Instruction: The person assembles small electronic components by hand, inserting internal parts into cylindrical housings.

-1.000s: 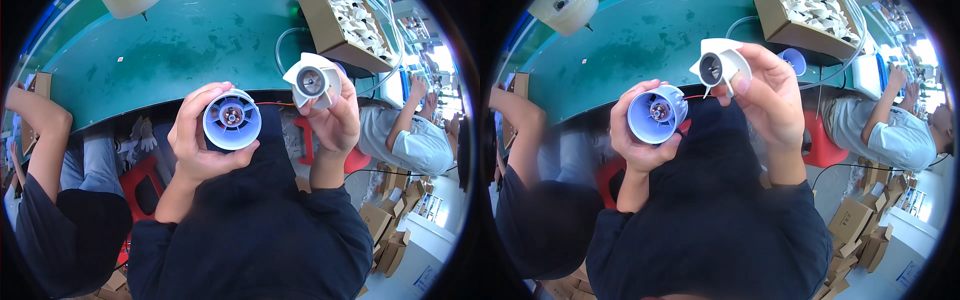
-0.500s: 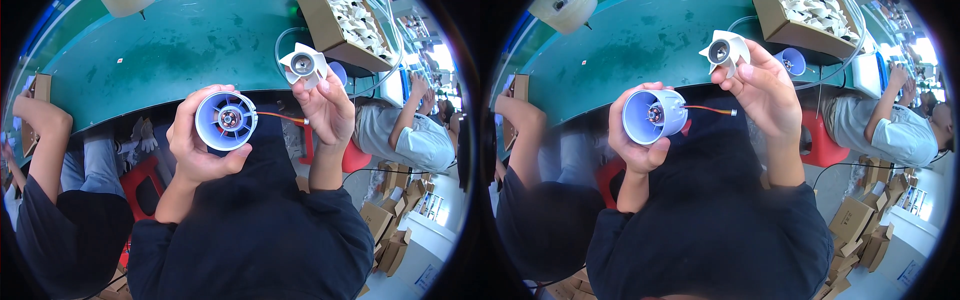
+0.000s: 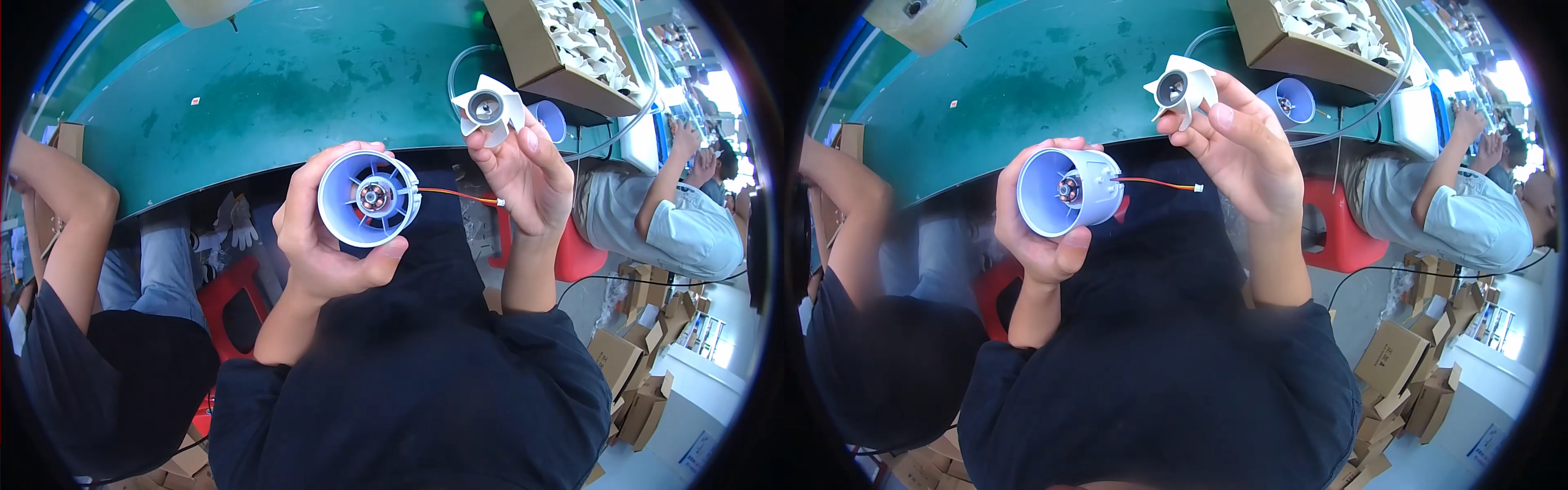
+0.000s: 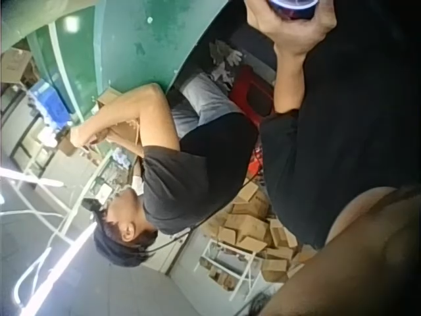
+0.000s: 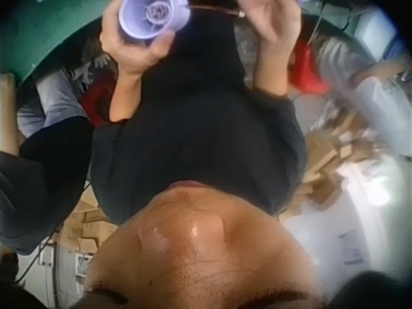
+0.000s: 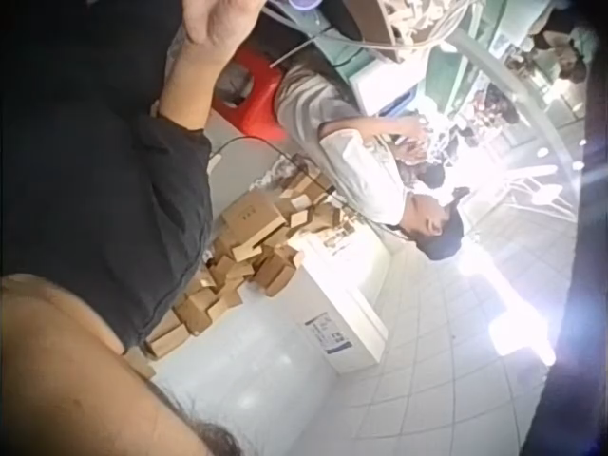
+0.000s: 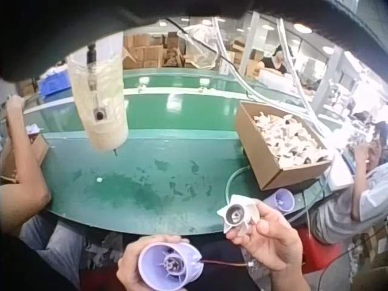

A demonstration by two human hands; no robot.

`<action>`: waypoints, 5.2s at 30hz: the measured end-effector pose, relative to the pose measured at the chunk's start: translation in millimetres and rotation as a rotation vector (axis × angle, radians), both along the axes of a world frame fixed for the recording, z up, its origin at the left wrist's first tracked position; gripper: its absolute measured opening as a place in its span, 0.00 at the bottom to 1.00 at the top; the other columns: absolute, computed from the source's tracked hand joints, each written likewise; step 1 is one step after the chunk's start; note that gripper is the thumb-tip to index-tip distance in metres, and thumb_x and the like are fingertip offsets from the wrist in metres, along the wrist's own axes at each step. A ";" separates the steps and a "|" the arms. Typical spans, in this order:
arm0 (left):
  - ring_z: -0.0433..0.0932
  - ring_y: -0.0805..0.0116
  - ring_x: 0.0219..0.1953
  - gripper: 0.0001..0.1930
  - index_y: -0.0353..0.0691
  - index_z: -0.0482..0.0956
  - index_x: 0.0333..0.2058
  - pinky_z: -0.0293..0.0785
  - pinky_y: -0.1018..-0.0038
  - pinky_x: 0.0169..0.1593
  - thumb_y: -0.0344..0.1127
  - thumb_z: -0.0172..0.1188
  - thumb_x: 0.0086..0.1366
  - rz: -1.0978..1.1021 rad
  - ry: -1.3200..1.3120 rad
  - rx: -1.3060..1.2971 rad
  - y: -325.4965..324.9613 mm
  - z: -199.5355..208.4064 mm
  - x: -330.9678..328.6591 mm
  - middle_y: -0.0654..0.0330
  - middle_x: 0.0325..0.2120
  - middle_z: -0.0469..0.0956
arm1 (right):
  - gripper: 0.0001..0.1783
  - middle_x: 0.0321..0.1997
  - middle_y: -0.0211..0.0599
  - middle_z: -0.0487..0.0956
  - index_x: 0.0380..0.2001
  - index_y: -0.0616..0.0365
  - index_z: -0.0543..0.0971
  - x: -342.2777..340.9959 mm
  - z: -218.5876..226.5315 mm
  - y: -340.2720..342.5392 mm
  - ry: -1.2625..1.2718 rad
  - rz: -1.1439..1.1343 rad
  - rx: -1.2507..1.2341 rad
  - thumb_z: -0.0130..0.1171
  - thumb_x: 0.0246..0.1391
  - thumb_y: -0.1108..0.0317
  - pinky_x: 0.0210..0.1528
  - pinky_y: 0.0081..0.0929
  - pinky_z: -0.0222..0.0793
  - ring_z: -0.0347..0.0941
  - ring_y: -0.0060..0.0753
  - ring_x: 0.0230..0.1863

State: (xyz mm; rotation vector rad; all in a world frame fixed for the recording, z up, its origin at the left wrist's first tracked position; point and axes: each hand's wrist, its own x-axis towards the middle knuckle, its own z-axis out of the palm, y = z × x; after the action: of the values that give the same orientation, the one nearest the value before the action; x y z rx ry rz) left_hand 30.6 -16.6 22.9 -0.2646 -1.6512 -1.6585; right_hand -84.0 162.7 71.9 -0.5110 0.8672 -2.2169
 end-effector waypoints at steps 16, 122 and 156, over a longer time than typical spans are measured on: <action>0.79 0.59 0.42 0.37 0.23 0.65 0.49 0.74 0.70 0.48 0.38 0.69 0.42 0.008 -0.019 0.025 -3.9 -11.8 22.0 0.44 0.40 0.76 | 0.38 0.48 0.56 0.70 0.59 0.72 0.54 22.9 -10.0 -8.5 0.074 -0.025 0.041 0.58 0.48 0.72 0.53 0.34 0.69 0.72 0.45 0.49; 0.79 0.65 0.38 0.33 0.34 0.66 0.50 0.77 0.73 0.41 0.31 0.71 0.45 0.487 -0.170 -0.130 -54.0 45.9 -38.4 0.51 0.37 0.77 | 0.49 0.60 0.42 0.66 0.63 0.65 0.53 -37.5 97.0 -145.7 0.617 0.203 -0.038 0.68 0.45 0.56 0.60 0.30 0.57 0.63 0.33 0.59; 0.79 0.62 0.40 0.42 0.42 0.54 0.56 0.78 0.72 0.42 0.27 0.71 0.45 0.408 -0.014 -0.174 -39.9 47.2 -45.6 0.48 0.39 0.76 | 0.58 0.61 0.44 0.64 0.64 0.66 0.50 -39.3 92.5 -130.7 0.487 0.168 -0.049 0.76 0.35 0.63 0.60 0.30 0.57 0.62 0.34 0.60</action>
State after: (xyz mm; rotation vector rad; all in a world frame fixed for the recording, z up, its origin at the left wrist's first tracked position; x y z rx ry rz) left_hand -15.0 -56.5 70.1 0.0031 -1.7264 -1.2180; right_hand -123.3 32.0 164.4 -1.1358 0.9701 -1.9918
